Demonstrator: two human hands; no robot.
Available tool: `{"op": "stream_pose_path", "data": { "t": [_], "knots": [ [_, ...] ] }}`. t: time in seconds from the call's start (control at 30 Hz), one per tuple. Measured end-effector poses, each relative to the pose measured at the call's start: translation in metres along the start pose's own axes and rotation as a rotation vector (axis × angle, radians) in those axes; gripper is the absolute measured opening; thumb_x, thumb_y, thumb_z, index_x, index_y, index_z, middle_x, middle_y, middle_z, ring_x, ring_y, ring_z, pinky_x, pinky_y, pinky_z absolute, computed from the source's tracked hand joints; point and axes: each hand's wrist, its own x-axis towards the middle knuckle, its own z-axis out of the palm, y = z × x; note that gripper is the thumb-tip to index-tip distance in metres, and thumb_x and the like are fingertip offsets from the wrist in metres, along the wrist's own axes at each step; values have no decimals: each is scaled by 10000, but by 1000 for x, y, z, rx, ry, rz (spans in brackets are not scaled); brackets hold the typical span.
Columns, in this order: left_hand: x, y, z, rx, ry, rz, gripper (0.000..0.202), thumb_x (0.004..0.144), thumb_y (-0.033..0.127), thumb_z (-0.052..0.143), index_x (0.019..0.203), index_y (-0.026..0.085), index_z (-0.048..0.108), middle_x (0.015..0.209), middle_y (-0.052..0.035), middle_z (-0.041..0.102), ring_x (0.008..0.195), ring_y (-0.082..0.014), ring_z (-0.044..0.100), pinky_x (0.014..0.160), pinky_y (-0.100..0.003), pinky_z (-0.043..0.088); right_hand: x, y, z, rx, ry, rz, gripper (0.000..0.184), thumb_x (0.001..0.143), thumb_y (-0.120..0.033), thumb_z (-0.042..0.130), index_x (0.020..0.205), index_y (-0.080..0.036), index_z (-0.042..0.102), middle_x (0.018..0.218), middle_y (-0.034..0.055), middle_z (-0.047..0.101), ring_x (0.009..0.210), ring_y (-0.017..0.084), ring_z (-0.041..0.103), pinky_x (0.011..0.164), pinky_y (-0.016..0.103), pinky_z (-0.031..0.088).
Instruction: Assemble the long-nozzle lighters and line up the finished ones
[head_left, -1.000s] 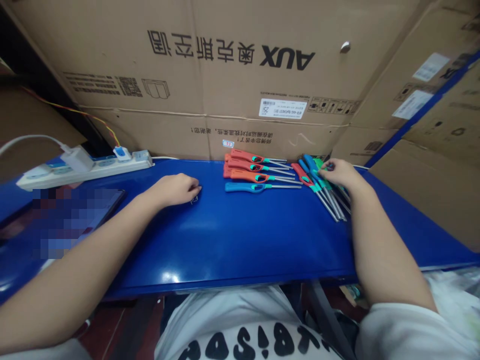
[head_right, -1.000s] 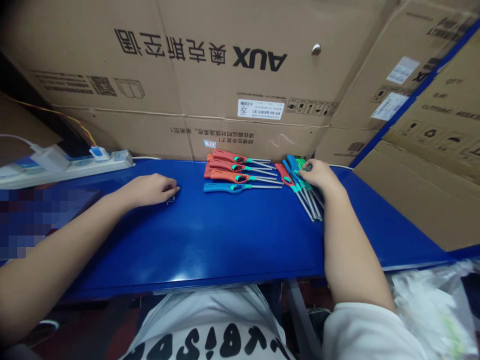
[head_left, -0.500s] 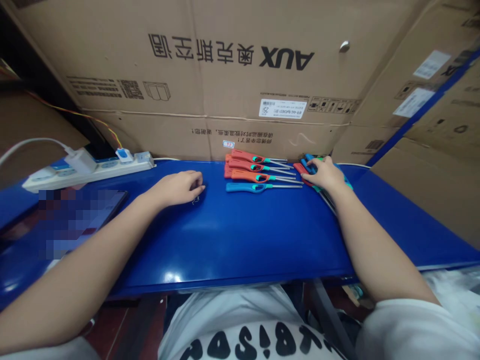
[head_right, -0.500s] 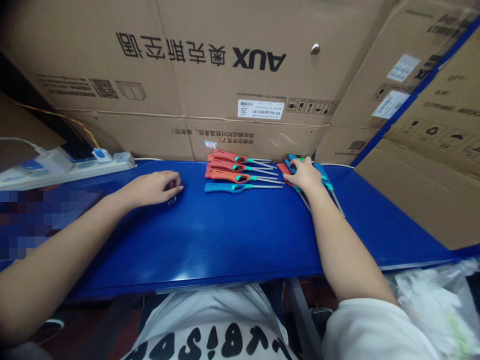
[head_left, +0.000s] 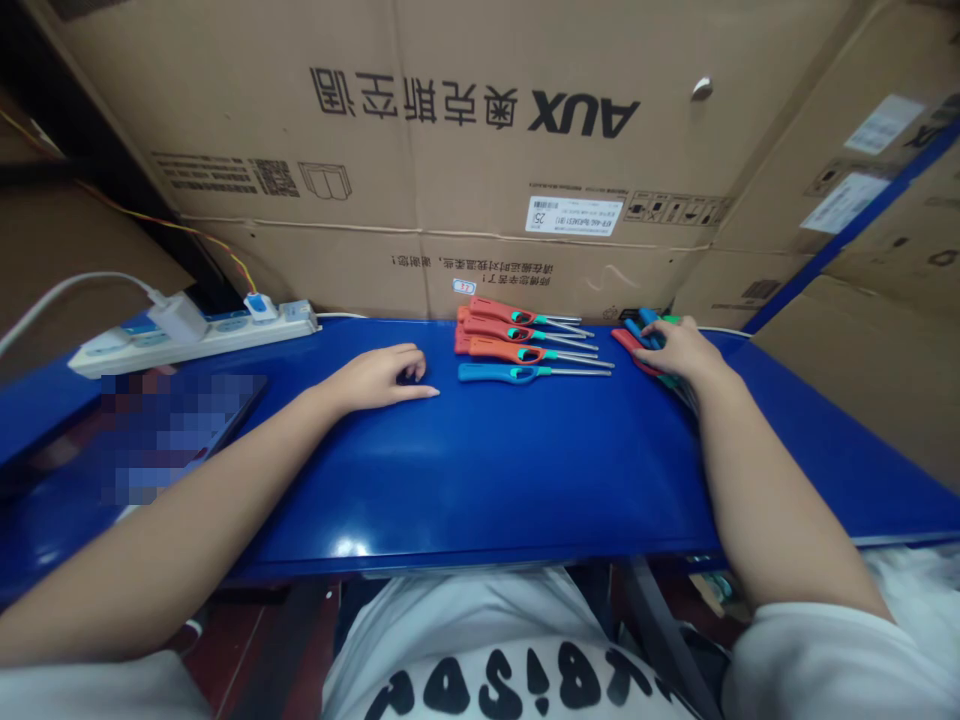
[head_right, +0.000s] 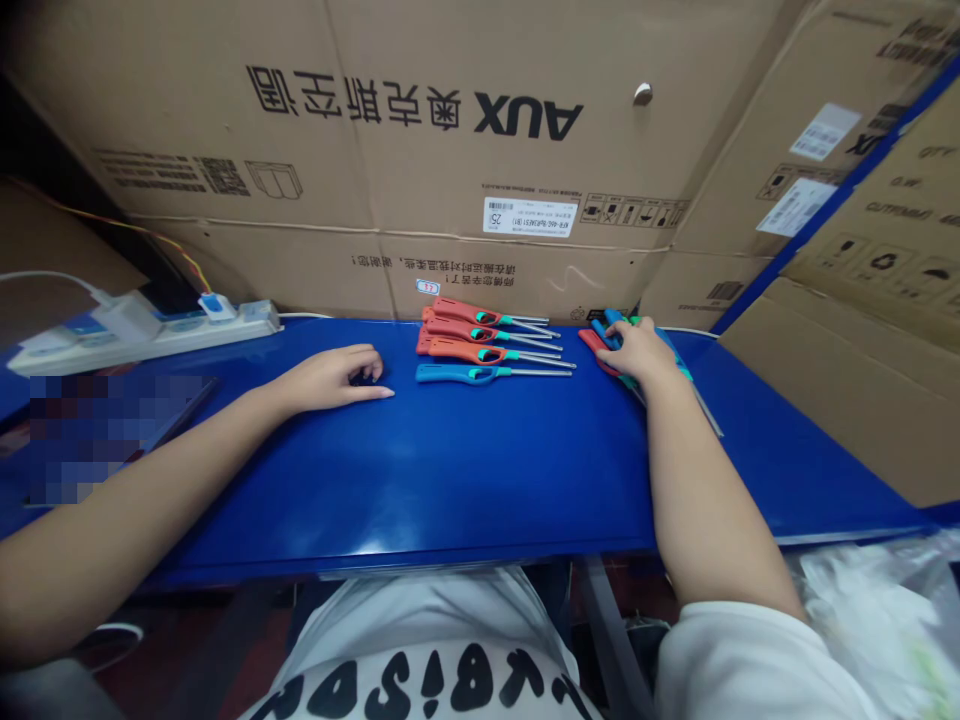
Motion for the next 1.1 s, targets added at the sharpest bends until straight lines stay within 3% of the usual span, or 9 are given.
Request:
{"op": "stream_pose_path", "data": {
  "t": [0.2, 0.33, 0.43, 0.53, 0.6, 0.7, 0.83, 0.97, 1.1],
  "knots": [
    [1, -3, 4, -49, 69, 37, 398, 968, 555, 514, 802, 198, 567, 789, -20, 599, 726, -166, 544, 685, -280, 399, -8, -19, -8, 124, 61, -2, 405, 790, -446, 692, 1109, -200, 736, 1054, 116, 581, 821, 249, 597, 855, 432, 501],
    [2, -4, 5, -45, 83, 10, 409, 1002, 515, 432, 776, 197, 554, 756, -26, 596, 700, -170, 549, 697, -291, 422, -15, -60, -4, 395, 58, -224, 291, 883, -333, 535, 978, -176, 761, 934, 105, 670, 857, 240, 611, 856, 391, 492],
    [2, -5, 5, -63, 74, -30, 412, 1011, 501, 400, 823, 192, 596, 790, -39, 645, 722, -181, 593, 720, -300, 450, -28, -98, 6, 474, -32, -388, 269, 889, -364, 584, 1008, -218, 776, 996, 69, 696, 874, 204, 632, 828, 328, 499],
    [2, -5, 4, -36, 109, -47, 396, 1014, 477, 397, 923, 182, 644, 910, -70, 690, 820, -206, 639, 782, -326, 481, -44, -127, 18, 540, -44, -572, 290, 904, -395, 603, 1051, -220, 782, 985, 81, 668, 876, 215, 614, 841, 355, 488],
    [2, -1, 4, -4, 145, -29, 383, 1017, 458, 405, 1002, 174, 661, 1006, -95, 696, 917, -230, 648, 850, -355, 497, -52, -139, 24, 542, -78, -613, 275, 896, -380, 619, 1046, -216, 781, 957, 82, 653, 853, 216, 600, 810, 356, 477],
    [2, 12, 6, 8, 154, 15, 372, 1023, 448, 423, 1094, 174, 665, 1103, -109, 686, 1033, -250, 638, 952, -393, 506, -56, -145, 26, 533, -146, -607, 235, 876, -349, 633, 1002, -210, 775, 902, 67, 661, 783, 194, 586, 737, 324, 457],
    [1, 38, 12, -16, 103, 127, 416, 1019, 500, 476, 1257, 195, 631, 1281, -120, 645, 1201, -274, 602, 1065, -434, 483, -59, -140, 13, 519, -263, -633, 202, 841, -338, 654, 950, -205, 761, 792, 21, 667, 686, 158, 567, 656, 279, 429],
    [-2, 58, 21, 9, 78, 194, 643, 985, 590, 545, 1516, 235, 475, 1539, -143, 493, 1400, -318, 473, 1171, -487, 403, -70, -138, -7, 495, -422, -664, 214, 824, -371, 683, 949, -210, 748, 757, -7, 637, 674, 147, 561, 634, 261, 413],
    [-3, 65, 28, 23, -5, 227, 740, 963, 618, 576, 1606, 317, 366, 1653, -108, 388, 1489, -356, 379, 1208, -559, 347, -81, -143, -21, 445, -500, -709, 244, 823, -401, 708, 965, -207, 748, 733, -14, 613, 641, 139, 538, 603, 259, 386]
  ]
}}
